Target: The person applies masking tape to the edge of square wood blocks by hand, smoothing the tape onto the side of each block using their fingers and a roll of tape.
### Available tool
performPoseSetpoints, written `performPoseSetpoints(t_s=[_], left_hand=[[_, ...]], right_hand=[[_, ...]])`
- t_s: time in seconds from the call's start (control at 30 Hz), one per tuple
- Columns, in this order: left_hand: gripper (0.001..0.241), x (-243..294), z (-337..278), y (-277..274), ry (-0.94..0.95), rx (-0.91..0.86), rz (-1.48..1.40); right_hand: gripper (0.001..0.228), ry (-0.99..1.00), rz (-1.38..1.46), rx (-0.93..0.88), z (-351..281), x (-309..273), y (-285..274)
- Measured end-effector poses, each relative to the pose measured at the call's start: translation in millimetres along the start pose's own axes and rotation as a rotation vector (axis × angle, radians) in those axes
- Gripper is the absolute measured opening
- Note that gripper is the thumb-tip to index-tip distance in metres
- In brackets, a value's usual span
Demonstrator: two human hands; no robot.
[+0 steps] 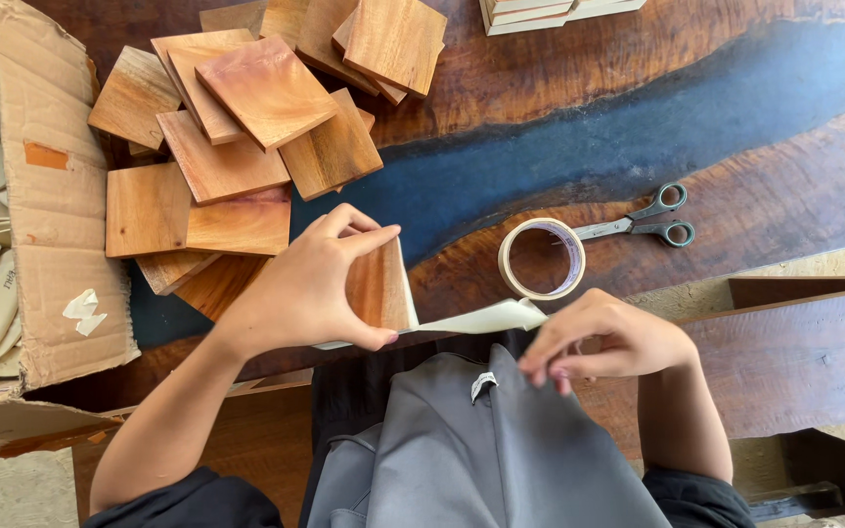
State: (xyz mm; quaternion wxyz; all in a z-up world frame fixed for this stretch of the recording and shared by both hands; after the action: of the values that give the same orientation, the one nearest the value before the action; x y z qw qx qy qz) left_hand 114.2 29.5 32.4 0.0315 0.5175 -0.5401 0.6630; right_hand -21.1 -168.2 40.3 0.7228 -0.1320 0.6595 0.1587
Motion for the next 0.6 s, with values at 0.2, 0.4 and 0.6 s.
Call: performPoseSetpoints(t_s=[0.2,0.4,0.6], left_hand=[[0.107,-6.9,-11.1,-18.9,-0.056,0.005,-0.046],[0.103,0.5,-12.8,-17.3,0.034,0.041,-0.085],[0.101,3.2,-18.0,-8.9,0.203,0.260,0.006]], right_hand=[[0.016,-0.104,-0.187,0.268,-2.7,3.7,-45.1],[0.029,-0.205,-1.153,0.501,20.4,40.0,-62.0],[0.013,-0.251,-1.110,0.846,11.9,21.5,-116.9]])
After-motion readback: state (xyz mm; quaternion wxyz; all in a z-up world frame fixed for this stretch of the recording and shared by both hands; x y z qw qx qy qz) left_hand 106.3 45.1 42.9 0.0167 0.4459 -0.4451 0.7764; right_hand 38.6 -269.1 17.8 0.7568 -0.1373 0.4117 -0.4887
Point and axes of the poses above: each hand's wrist, its own z-axis towards the middle knuckle, its own y-axis out of the palm, x = y × z, the point moved 8 cm from there along z, towards the middle knuckle, and after that the axes turned 12 degrees about x, right-handed, at the moved point
